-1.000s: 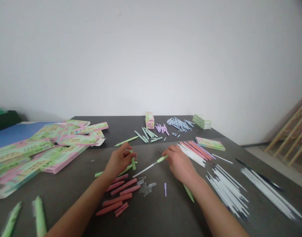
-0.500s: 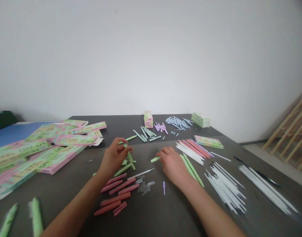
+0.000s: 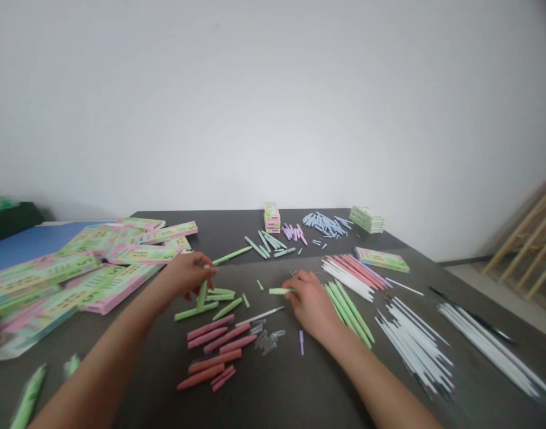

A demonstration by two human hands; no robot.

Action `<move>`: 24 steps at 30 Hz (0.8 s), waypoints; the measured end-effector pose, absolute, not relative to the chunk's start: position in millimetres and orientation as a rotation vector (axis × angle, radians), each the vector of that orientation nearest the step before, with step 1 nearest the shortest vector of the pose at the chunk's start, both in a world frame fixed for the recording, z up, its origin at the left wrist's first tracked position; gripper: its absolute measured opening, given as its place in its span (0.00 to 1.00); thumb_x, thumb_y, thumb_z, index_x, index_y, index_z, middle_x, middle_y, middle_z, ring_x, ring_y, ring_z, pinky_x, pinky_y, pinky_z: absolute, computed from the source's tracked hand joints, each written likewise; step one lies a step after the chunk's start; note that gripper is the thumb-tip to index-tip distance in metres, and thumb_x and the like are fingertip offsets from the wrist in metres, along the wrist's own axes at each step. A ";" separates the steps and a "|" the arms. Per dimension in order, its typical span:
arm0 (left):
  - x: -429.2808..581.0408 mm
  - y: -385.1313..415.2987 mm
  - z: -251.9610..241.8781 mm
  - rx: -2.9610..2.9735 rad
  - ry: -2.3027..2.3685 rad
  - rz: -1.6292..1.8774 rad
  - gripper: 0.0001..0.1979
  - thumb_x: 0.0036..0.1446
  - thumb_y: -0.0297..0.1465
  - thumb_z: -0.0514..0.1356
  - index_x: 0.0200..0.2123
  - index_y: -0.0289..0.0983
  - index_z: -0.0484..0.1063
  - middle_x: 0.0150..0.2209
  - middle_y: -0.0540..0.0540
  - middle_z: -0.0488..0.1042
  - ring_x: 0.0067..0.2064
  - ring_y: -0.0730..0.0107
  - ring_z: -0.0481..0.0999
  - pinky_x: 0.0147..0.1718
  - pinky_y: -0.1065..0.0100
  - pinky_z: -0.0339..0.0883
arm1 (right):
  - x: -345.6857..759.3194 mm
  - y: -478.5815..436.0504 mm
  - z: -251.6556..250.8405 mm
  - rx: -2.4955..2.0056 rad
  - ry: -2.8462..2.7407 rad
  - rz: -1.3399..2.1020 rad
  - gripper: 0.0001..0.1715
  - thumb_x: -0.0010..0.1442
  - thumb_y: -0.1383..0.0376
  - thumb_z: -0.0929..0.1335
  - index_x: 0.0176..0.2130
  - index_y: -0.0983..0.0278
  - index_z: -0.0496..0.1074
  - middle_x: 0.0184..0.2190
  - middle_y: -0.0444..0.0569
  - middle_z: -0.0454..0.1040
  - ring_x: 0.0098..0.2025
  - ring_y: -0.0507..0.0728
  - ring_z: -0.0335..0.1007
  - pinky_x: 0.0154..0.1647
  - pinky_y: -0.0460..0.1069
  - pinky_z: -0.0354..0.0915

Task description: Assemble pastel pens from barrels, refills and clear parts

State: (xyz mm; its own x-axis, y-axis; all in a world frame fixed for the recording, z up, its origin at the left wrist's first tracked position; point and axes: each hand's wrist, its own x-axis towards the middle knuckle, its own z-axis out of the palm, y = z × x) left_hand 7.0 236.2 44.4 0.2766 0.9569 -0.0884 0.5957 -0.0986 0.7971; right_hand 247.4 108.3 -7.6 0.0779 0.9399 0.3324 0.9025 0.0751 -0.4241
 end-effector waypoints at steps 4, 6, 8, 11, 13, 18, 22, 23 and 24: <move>-26.2 248.3 39.4 1.853 1.586 0.378 0.11 0.32 0.32 0.65 0.21 0.39 0.66 0.11 0.47 0.71 0.11 0.61 0.68 0.05 0.72 0.54 | 244.4 105.5 -8.5 -1.793 -1.793 0.361 0.08 0.50 0.72 0.69 0.32 0.62 0.76 0.33 0.48 0.71 0.40 0.55 0.64 0.42 0.47 0.57; -39.4 250.2 37.3 1.858 1.675 0.302 0.10 0.31 0.31 0.65 0.16 0.39 0.63 0.08 0.47 0.68 0.10 0.61 0.65 0.04 0.72 0.53 | 237.5 99.6 -6.5 -1.752 -1.821 0.508 0.08 0.48 0.72 0.70 0.31 0.62 0.77 0.32 0.46 0.71 0.36 0.54 0.66 0.38 0.46 0.58; -46.3 249.1 35.3 1.837 1.733 0.211 0.12 0.33 0.31 0.64 0.11 0.39 0.61 0.06 0.44 0.65 0.09 0.59 0.65 0.04 0.70 0.53 | 224.8 91.9 -5.1 -1.694 -1.848 0.646 0.09 0.47 0.71 0.71 0.32 0.62 0.76 0.32 0.45 0.72 0.33 0.52 0.67 0.34 0.45 0.58; -46.1 244.9 31.4 1.776 1.762 0.083 0.17 0.38 0.31 0.62 0.06 0.38 0.59 0.06 0.37 0.65 0.09 0.56 0.65 0.05 0.67 0.54 | 196.8 83.0 -11.6 -1.545 -1.958 0.750 0.09 0.47 0.69 0.72 0.33 0.62 0.76 0.34 0.45 0.74 0.35 0.52 0.69 0.34 0.44 0.59; -43.7 242.3 28.9 1.741 1.755 0.035 0.19 0.39 0.30 0.61 0.04 0.37 0.58 0.07 0.34 0.65 0.09 0.57 0.65 0.06 0.67 0.54 | 177.4 82.2 -23.5 -1.324 -2.156 0.770 0.12 0.45 0.69 0.73 0.34 0.62 0.75 0.41 0.46 0.74 0.44 0.54 0.68 0.43 0.44 0.59; -45.4 239.9 25.5 1.672 1.685 0.003 0.17 0.41 0.32 0.61 0.06 0.36 0.62 0.09 0.33 0.68 0.11 0.57 0.66 0.06 0.68 0.54 | 155.2 87.7 -58.0 -1.296 -2.529 0.790 0.06 0.52 0.67 0.70 0.34 0.58 0.76 0.42 0.45 0.75 0.43 0.55 0.69 0.39 0.43 0.62; -49.4 241.8 21.3 1.596 1.654 -0.023 0.19 0.40 0.32 0.63 0.06 0.36 0.60 0.09 0.32 0.68 0.12 0.56 0.68 0.05 0.69 0.55 | 161.2 87.9 -68.9 -1.491 -2.523 0.677 0.13 0.49 0.68 0.71 0.37 0.57 0.76 0.39 0.48 0.74 0.40 0.58 0.70 0.32 0.46 0.63; -50.0 242.7 19.8 1.581 1.655 -0.027 0.19 0.40 0.32 0.63 0.06 0.36 0.60 0.10 0.32 0.68 0.12 0.56 0.68 0.05 0.69 0.55 | 163.2 87.2 -68.0 -1.508 -2.558 0.655 0.13 0.49 0.68 0.71 0.37 0.57 0.76 0.40 0.49 0.74 0.41 0.59 0.69 0.32 0.46 0.63; -50.5 243.7 18.1 1.567 1.657 -0.031 0.19 0.40 0.32 0.64 0.06 0.36 0.60 0.10 0.32 0.68 0.12 0.56 0.68 0.04 0.69 0.55 | 165.3 86.1 -65.2 -1.516 -2.598 0.639 0.13 0.49 0.68 0.71 0.37 0.57 0.76 0.41 0.49 0.74 0.42 0.60 0.69 0.33 0.46 0.63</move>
State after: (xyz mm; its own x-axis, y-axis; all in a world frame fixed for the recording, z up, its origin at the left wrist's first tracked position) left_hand -50.5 243.7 18.1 0.1277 0.8141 -0.5666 0.8348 0.2203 0.5046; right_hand 165.3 86.1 -65.2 -0.5119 0.8461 -0.1483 0.8184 0.4280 -0.3834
